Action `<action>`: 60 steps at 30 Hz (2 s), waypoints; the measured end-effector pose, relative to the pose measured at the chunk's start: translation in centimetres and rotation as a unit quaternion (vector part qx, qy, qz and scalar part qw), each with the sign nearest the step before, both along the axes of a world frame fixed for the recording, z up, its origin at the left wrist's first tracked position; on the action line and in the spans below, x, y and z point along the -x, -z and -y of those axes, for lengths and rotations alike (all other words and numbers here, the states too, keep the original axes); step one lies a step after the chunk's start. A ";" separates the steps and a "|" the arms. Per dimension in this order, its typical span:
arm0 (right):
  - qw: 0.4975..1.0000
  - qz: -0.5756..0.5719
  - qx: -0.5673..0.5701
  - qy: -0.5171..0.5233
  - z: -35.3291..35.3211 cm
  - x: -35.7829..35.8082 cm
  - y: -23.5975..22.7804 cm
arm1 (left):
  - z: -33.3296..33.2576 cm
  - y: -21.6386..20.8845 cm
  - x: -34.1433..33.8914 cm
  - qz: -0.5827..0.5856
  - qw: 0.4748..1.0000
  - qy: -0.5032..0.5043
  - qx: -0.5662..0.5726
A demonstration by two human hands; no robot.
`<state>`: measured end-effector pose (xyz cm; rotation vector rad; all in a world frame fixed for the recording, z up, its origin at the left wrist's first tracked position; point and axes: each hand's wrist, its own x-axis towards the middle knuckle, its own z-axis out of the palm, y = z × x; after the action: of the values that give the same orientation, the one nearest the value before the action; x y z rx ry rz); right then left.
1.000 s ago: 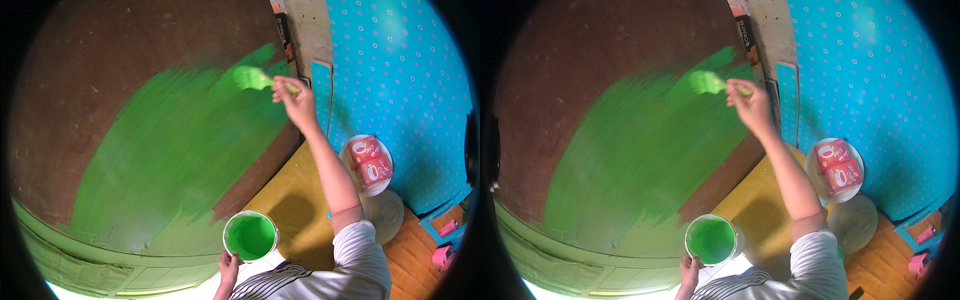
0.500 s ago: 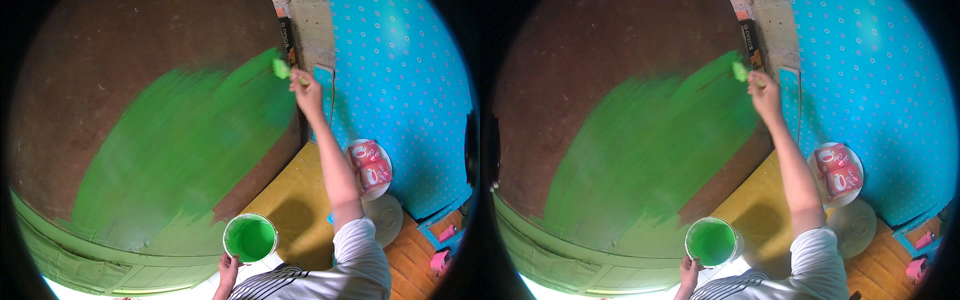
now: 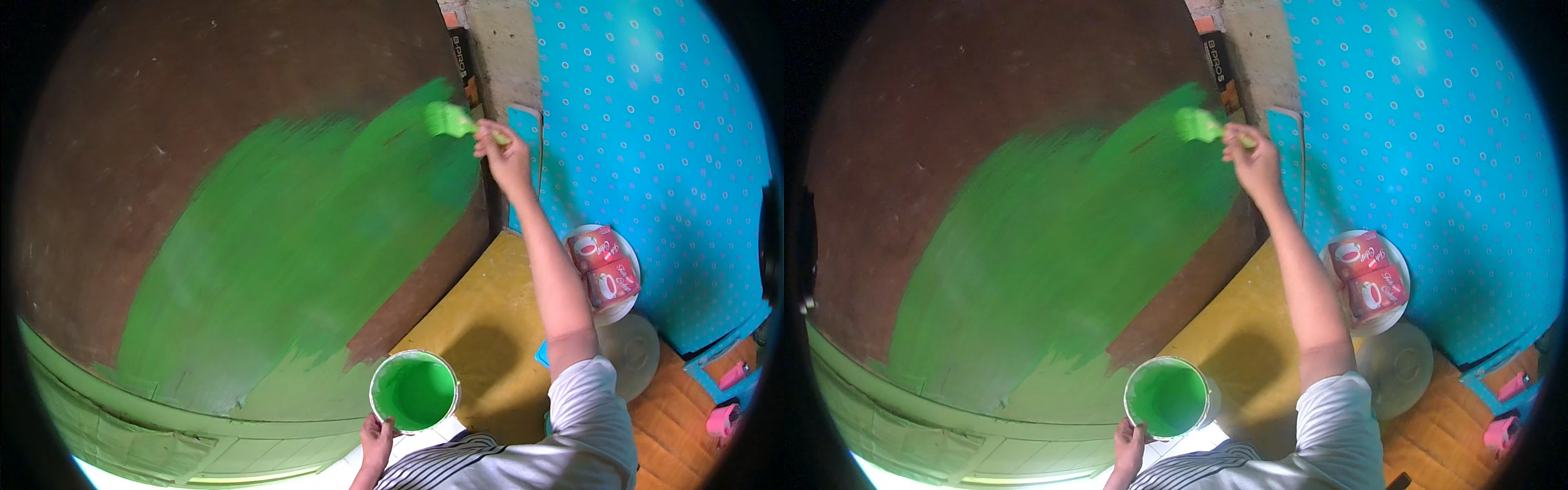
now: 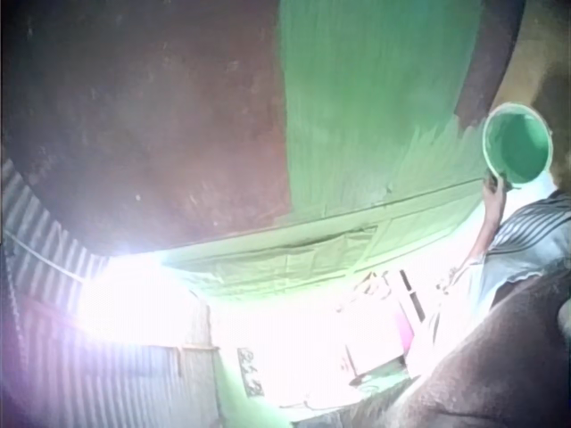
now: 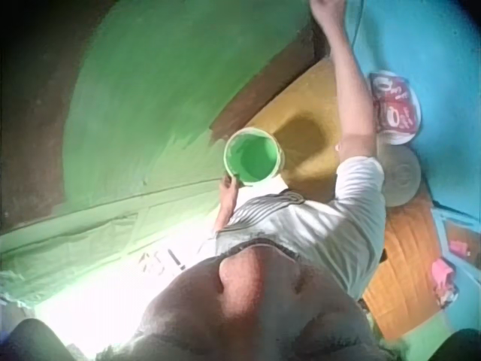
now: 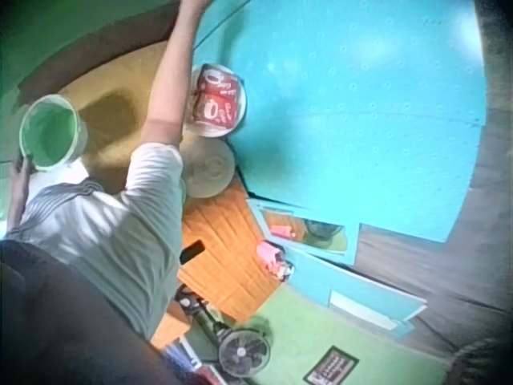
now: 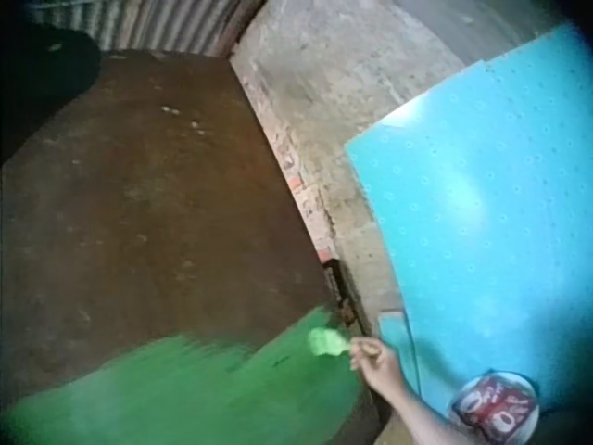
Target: The person paints a wooden panel green with a brush, dipping the brush into a bucket of green paint and applying it to the surface in broad strokes.
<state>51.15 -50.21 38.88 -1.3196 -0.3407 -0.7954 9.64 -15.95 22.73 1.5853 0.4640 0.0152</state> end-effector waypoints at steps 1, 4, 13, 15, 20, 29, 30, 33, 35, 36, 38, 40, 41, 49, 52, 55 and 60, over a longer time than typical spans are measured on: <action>1.000 0.009 -0.013 0.020 1.7 -1.7 0.3 | 0.1 -0.1 0.0 0.001 1.000 0.003 -0.003; 0.997 0.009 -0.021 0.071 5.1 -4.6 -0.1 | -0.1 0.1 0.3 0.011 1.000 -0.007 0.006; 1.000 0.010 0.003 0.014 -0.9 -1.3 0.1 | -1.0 1.4 1.0 0.006 1.000 -0.014 0.006; 0.999 0.016 -0.003 0.029 -0.2 -0.8 0.1 | -0.7 0.8 0.7 0.010 1.000 -0.015 0.010; 0.985 0.010 0.015 0.169 3.9 -3.5 -1.1 | -0.8 1.3 0.7 0.013 1.000 -0.012 0.012; 1.000 0.005 0.000 0.023 1.9 -1.4 0.6 | -0.9 1.9 1.1 -0.011 1.000 -0.009 -0.002; 0.998 -0.009 0.008 0.060 2.6 -1.5 0.3 | -0.8 1.9 1.0 -0.005 1.000 -0.010 0.007; 0.989 0.000 0.012 0.148 4.4 -3.2 -0.3 | -0.2 1.5 0.6 0.006 1.000 -0.006 0.030; 0.992 -0.001 0.034 0.123 4.1 -4.1 0.4 | 0.4 0.7 0.3 0.006 0.999 -0.003 0.040; 0.993 -0.001 0.045 0.110 3.6 -4.4 0.4 | 0.4 0.8 0.3 0.006 0.999 0.000 0.041; 0.996 0.014 0.044 0.070 1.0 -3.1 0.6 | 0.0 1.3 0.6 0.002 0.999 -0.004 0.041; 0.998 -0.008 0.059 0.014 0.4 -1.1 0.7 | 0.1 1.1 0.6 0.000 0.999 0.004 0.034; 0.999 -0.001 0.045 0.001 0.5 -0.2 0.7 | 0.1 1.0 0.5 -0.001 1.000 0.007 0.030; 0.998 -0.018 0.011 0.063 4.9 -3.0 0.7 | 0.5 0.5 0.4 -0.007 1.000 0.005 0.005; 0.991 -0.001 0.011 0.131 6.3 -5.5 1.3 | 0.2 0.4 0.5 -0.008 1.000 0.001 -0.008; 0.995 -0.016 -0.003 0.102 4.1 -4.8 0.9 | -0.2 1.2 0.8 -0.009 1.000 -0.009 -0.012; 0.991 0.050 0.075 0.103 -6.1 3.3 -0.3 | -0.5 1.8 0.9 -0.015 1.000 -0.008 -0.024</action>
<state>47.85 -44.12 39.21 -1.4747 -0.3516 -1.0283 8.70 -15.49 20.91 1.6302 0.5026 0.0136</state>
